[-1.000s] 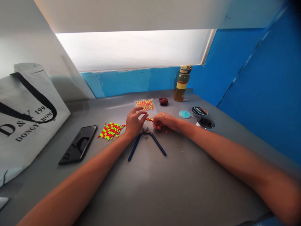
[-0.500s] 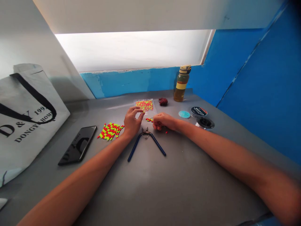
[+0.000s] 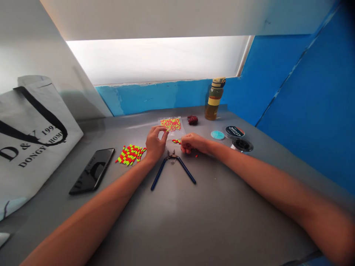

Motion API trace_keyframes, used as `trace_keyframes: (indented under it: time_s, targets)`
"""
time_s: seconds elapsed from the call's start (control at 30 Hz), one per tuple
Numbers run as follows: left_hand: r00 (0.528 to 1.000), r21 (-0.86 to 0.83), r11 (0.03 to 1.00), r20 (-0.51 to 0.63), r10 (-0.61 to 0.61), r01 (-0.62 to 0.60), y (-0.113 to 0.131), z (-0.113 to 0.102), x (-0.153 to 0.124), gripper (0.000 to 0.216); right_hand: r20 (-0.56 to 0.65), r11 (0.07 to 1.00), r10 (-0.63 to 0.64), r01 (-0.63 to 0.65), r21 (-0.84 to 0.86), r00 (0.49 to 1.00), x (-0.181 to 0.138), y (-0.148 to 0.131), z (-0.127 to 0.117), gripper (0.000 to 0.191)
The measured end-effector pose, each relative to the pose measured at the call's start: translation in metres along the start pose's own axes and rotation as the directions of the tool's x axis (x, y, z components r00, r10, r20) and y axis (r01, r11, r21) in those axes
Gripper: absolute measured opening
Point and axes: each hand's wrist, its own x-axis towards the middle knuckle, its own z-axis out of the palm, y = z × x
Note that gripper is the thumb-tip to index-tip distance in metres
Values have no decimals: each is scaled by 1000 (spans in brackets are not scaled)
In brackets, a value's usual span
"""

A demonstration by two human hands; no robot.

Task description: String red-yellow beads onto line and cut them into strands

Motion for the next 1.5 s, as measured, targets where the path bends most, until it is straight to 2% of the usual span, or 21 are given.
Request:
trace_keyframes:
  time_s: [0.13,0.33,0.43,0.5,0.67,0.77,0.87,0.93,0.97,1.07,1.17,1.23,1.3,1.37,1.43,1.5]
  targets:
    - [1000,-10,999,2,-31,31,1,0,0,10,4,1000,3,-3,-16,1000,0,0,0,19]
    - [979,-96,975,21,-201,202,4,1,-1,15,-10,1000,14,-14,-13,1000,-1,-2,1,20]
    - [968,-123,960,54,-247,252,7,1,0,19,-28,1000,24,-24,-13,999,1,-1,2,20]
    - [969,-107,964,55,-240,245,8,0,0,21,-52,999,36,-37,-18,998,3,1,2,20]
    - [989,-16,991,64,-131,133,7,-1,0,16,-82,998,61,-64,-26,995,4,-2,5,22]
    - [987,40,989,74,-146,143,7,-2,-1,20,-69,995,98,-99,-12,993,3,-9,6,25]
    - [978,84,980,83,-189,182,7,-3,-2,24,-13,982,121,-121,-144,993,-1,-20,1,26]
    - [974,100,975,92,-205,196,8,-4,-3,27,30,928,144,-125,-351,989,-7,-31,-5,27]
    - [974,102,975,95,-207,197,8,-4,-3,29,53,872,161,-117,-475,986,-10,-37,-8,33]
    - [975,93,977,98,-200,191,7,-4,-3,33,33,621,216,-111,-775,976,-23,-55,-14,46]
    - [978,81,980,92,-190,183,4,-4,-2,35,19,401,369,-141,-905,929,-33,-65,-13,53]
    - [982,75,983,84,-172,166,1,-3,-1,38,-14,299,424,-154,-942,905,-34,-66,-10,47]
    - [989,62,991,72,-126,122,1,-4,0,43,-20,278,433,-155,-948,901,-33,-63,-7,30]
    - [997,45,998,61,-42,40,4,-5,-1,46,7,312,422,-138,-940,907,-30,-60,-6,20]
    - [994,29,996,69,81,-83,10,-6,-3,42,41,356,401,-114,-928,915,-28,-58,-8,18]
    - [963,7,970,125,239,-242,17,-6,-6,32,58,408,387,-115,-906,920,-28,-59,-12,19]
